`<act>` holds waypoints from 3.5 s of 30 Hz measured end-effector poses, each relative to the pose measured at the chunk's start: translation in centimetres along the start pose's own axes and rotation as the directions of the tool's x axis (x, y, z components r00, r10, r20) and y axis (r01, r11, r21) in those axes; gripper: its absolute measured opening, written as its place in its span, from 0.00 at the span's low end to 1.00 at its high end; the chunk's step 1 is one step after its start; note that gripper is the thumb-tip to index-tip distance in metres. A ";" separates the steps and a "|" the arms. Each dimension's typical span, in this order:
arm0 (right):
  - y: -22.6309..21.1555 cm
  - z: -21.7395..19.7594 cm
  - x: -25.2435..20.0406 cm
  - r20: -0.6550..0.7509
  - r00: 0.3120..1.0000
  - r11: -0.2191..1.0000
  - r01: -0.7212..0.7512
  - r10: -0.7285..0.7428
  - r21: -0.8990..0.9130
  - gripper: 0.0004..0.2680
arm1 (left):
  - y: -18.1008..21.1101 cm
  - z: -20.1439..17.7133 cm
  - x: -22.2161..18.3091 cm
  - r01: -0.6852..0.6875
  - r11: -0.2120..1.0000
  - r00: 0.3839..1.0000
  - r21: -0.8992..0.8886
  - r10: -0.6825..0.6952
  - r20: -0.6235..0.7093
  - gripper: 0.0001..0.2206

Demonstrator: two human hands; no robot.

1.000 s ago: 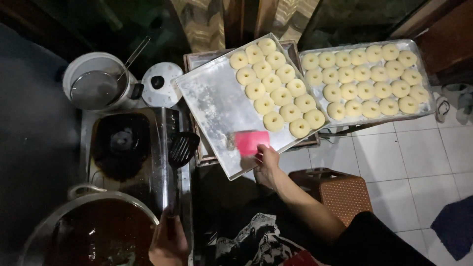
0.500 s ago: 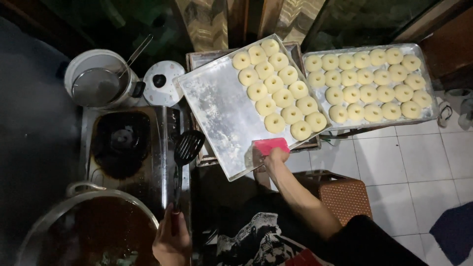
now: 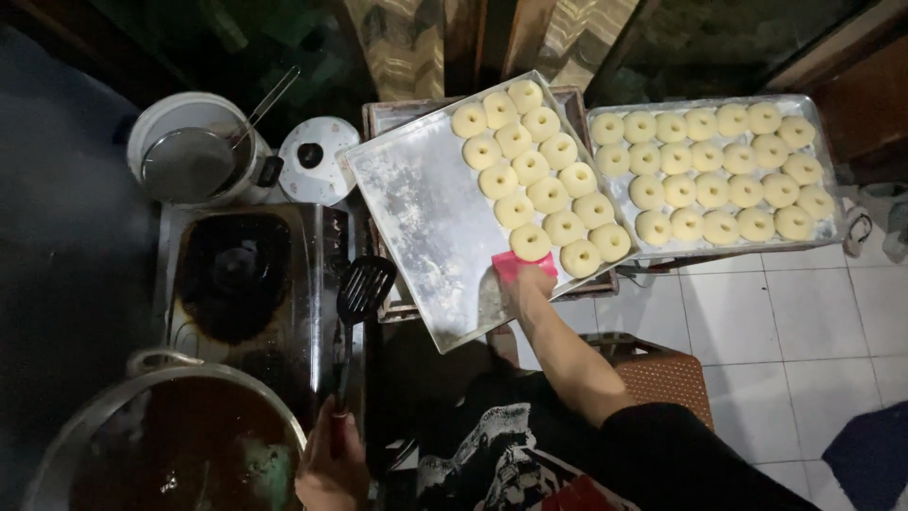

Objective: Removing fried donuts from a pot of hot oil using a wooden skewer and placing them on a cooling rack.

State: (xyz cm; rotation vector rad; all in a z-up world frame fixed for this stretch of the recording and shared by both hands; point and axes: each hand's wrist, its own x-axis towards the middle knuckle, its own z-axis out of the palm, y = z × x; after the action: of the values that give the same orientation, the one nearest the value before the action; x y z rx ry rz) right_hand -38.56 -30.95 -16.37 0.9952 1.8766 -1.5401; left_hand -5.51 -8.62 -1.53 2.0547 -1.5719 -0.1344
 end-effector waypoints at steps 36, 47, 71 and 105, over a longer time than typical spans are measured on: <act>15.6 -10.3 -15.8 0.933 -0.158 0.637 0.765 0.323 -0.091 0.18 | -8.7 -10.7 -15.7 0.800 0.600 0.574 -0.017 -0.774 -0.267 0.16; 28.0 -19.0 -27.4 0.555 -0.390 0.227 0.913 0.735 0.340 0.17 | -9.4 -12.1 -22.2 0.882 0.445 0.360 -0.154 -0.848 -0.388 0.17; 1.5 -2.3 -7.5 0.828 -0.559 -0.575 0.690 -0.037 0.440 0.20 | -6.8 -12.5 -22.7 0.762 0.374 0.607 0.528 -0.698 -0.381 0.14; -0.2 2.3 2.8 0.461 0.862 0.938 0.311 -0.211 -0.153 0.16 | -0.9 -1.6 -10.9 0.440 0.882 0.881 0.169 -0.388 -0.270 0.15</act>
State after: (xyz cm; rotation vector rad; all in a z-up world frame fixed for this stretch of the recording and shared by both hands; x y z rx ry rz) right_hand -40.59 -32.57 -18.91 0.2608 1.8484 -1.5020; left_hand -7.52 2.08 -3.17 2.4661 -1.0241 0.1294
